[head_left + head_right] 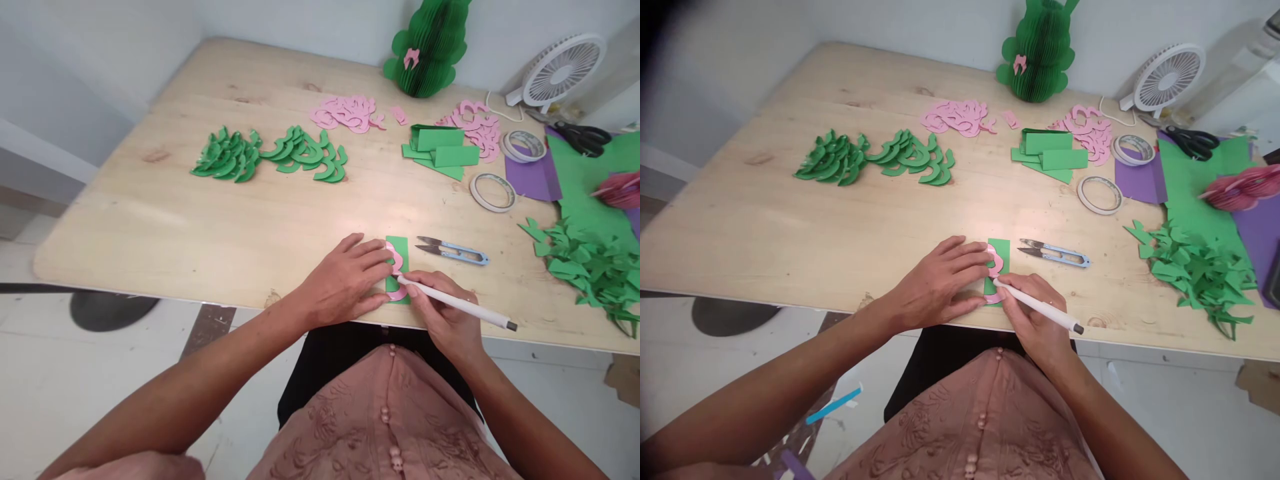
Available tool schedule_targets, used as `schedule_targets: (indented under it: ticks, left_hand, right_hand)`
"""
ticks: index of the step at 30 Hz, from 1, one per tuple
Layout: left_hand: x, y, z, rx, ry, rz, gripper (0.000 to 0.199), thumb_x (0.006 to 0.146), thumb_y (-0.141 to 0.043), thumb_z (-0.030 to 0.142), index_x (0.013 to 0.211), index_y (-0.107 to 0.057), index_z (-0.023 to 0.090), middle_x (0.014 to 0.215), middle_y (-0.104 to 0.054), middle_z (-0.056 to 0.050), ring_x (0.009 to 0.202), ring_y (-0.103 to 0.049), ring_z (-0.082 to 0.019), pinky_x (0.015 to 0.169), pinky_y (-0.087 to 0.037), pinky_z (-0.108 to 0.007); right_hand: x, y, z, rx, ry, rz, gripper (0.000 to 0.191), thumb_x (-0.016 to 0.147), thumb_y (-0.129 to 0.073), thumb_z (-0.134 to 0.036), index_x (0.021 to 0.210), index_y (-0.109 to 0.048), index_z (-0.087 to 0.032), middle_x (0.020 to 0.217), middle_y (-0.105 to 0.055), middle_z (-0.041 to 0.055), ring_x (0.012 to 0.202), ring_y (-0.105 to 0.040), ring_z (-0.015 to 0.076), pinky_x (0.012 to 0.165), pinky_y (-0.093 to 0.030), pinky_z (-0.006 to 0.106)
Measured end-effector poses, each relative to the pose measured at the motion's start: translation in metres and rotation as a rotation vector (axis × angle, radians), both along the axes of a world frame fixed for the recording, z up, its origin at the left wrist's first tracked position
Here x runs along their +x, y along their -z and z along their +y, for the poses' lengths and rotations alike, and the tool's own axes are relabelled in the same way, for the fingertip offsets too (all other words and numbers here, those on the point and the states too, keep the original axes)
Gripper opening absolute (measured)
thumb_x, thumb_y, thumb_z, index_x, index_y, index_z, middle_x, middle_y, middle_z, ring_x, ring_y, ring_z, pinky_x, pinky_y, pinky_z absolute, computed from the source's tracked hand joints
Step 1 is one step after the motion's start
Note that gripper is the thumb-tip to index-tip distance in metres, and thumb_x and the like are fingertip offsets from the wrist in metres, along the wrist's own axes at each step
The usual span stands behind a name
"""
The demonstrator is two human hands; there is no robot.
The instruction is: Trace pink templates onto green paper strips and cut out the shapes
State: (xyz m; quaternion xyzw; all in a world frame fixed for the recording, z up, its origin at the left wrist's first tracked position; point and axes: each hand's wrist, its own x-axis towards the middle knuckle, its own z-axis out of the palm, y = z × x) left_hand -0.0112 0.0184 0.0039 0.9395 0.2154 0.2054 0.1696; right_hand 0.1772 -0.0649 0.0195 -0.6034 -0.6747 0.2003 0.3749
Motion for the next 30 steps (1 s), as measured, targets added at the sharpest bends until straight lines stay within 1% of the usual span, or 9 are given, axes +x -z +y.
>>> schedule_targets:
  ticks: [10, 20, 26, 30]
  left_hand:
    - [-0.0007, 0.0010, -0.0003, -0.018, -0.005, -0.017, 0.032, 0.092, -0.048, 0.036, 0.117, -0.056, 0.017, 0.130, -0.059, -0.009, 0.130, -0.044, -0.025, 0.110, -0.028, -0.045]
    - [-0.0007, 0.0010, -0.0004, -0.021, -0.005, -0.024, 0.031, 0.091, -0.051, 0.034, 0.117, -0.056, 0.017, 0.129, -0.059, -0.010, 0.130, -0.043, -0.025, 0.110, -0.028, -0.045]
    - [-0.0006, 0.0002, -0.0001, -0.020, -0.005, -0.017, 0.032, 0.091, -0.051, 0.035, 0.117, -0.056, 0.018, 0.130, -0.059, -0.009, 0.130, -0.044, -0.025, 0.110, -0.029, -0.044]
    - [-0.0006, 0.0003, 0.0000, -0.014, -0.001, -0.017, 0.032, 0.092, -0.049, 0.036, 0.117, -0.055, 0.017, 0.129, -0.059, -0.008, 0.130, -0.044, -0.025, 0.110, -0.028, -0.044]
  right_hand:
    - [0.0003, 0.0007, 0.0002, -0.016, -0.018, -0.025, 0.015, 0.089, -0.058, -0.025, 0.099, -0.068, -0.022, 0.089, -0.073, 0.0042, 0.076, -0.065, 0.0184, 0.067, -0.052, 0.032]
    - [0.0009, 0.0020, 0.0000, -0.020, -0.033, -0.031, 0.017, 0.089, -0.057, -0.026, 0.101, -0.068, -0.023, 0.090, -0.073, 0.0048, 0.077, -0.066, 0.0200, 0.070, -0.053, 0.035]
    - [0.0005, 0.0013, -0.0004, -0.014, -0.045, -0.027, 0.017, 0.089, -0.058, -0.024, 0.102, -0.068, -0.022, 0.091, -0.073, 0.0045, 0.077, -0.065, 0.0189, 0.069, -0.052, 0.034]
    - [0.0006, 0.0014, 0.0001, -0.008, -0.059, -0.034, 0.018, 0.089, -0.057, -0.025, 0.103, -0.068, -0.023, 0.091, -0.074, 0.0044, 0.076, -0.065, 0.0193, 0.069, -0.052, 0.035]
